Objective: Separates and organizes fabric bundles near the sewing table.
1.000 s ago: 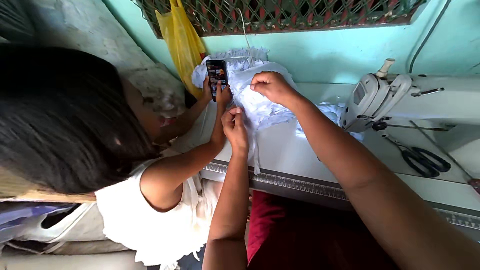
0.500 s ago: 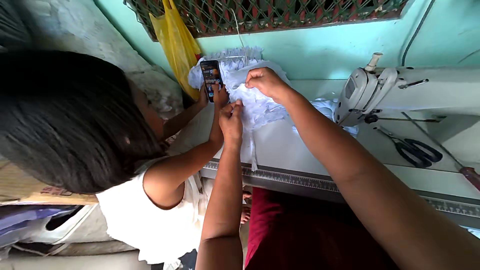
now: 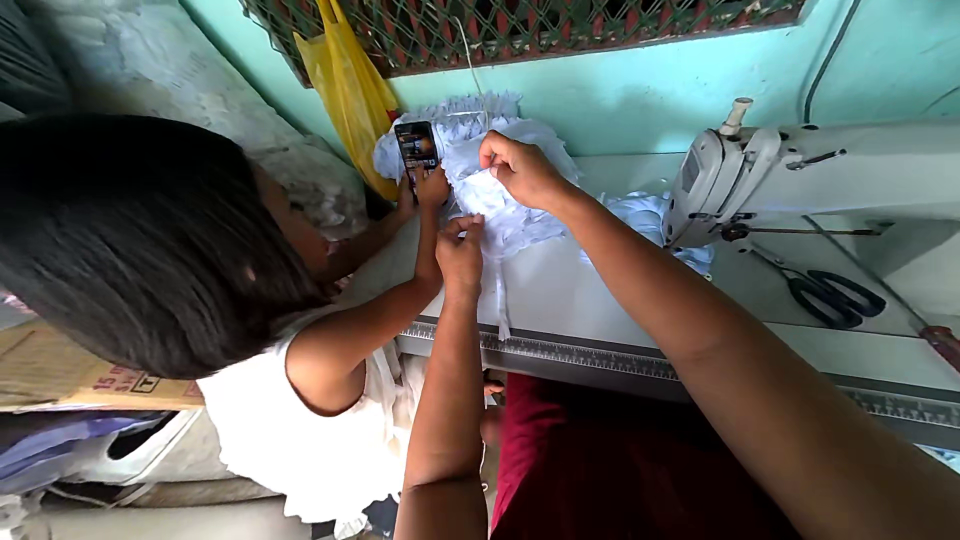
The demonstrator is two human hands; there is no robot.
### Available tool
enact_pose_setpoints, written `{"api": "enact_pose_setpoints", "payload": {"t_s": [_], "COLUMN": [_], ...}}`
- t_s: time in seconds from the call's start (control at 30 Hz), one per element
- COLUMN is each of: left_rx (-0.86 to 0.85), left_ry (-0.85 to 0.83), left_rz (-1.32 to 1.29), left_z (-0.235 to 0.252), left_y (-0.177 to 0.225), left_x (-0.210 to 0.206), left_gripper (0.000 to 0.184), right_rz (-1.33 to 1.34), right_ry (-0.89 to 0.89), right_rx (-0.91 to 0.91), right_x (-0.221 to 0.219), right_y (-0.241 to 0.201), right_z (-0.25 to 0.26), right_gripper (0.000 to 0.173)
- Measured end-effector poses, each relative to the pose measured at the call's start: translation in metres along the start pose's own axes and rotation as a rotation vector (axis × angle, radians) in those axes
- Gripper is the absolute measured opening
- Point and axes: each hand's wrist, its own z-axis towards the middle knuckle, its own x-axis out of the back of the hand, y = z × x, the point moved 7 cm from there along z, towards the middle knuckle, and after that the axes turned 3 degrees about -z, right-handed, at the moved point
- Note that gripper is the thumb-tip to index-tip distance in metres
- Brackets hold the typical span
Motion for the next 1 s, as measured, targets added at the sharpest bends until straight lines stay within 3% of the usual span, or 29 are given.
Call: {"api": "enact_pose_setpoints", "payload": {"t_s": [0.3, 0.47, 0.6, 0.7, 0.83, 1.0], "left_rx": [0.071, 0.046, 0.053, 0.077, 0.083, 0.103], "left_ry": [-0.012, 0.011, 0.01, 0.015, 0.018, 0.053], "left_rz": [-0.031, -0.069, -0.129, -0.172, -0.211, -0.213], "left_z": [-0.005, -0.004, -0.004, -0.003, 0.001, -0.004], "left_y": [-0.006, 0.001, 0.006, 0.011, 0.014, 0.011], "left_x": [0.001, -0.001, 0.001, 0.0, -0.002, 0.0], "left_gripper": [0.027, 0.019, 0.017, 0.017, 0.019, 0.024], "right_rz": [-0.141, -0.222, -0.264, -0.324, -0.285, -0.163], "right_ry": [0.034, -0.04, -0.122, -0.152, -0.1, -0.091], "right_rx": [0.115, 0.183, 0.204, 0.222, 0.208, 0.134], "right_x": [-0.003, -0.008, -0.013, -0.018, -0.017, -0.012], "right_y": [-0.003, -0.008, -0.009, -0.012, -0.01, -0.001], "right_z": [-0.007, -0.012, -0.016, -0.018, -0.015, -0.006], "right_gripper": [0.027, 0.034, 0.022, 0.031, 0.011, 0.019]}}
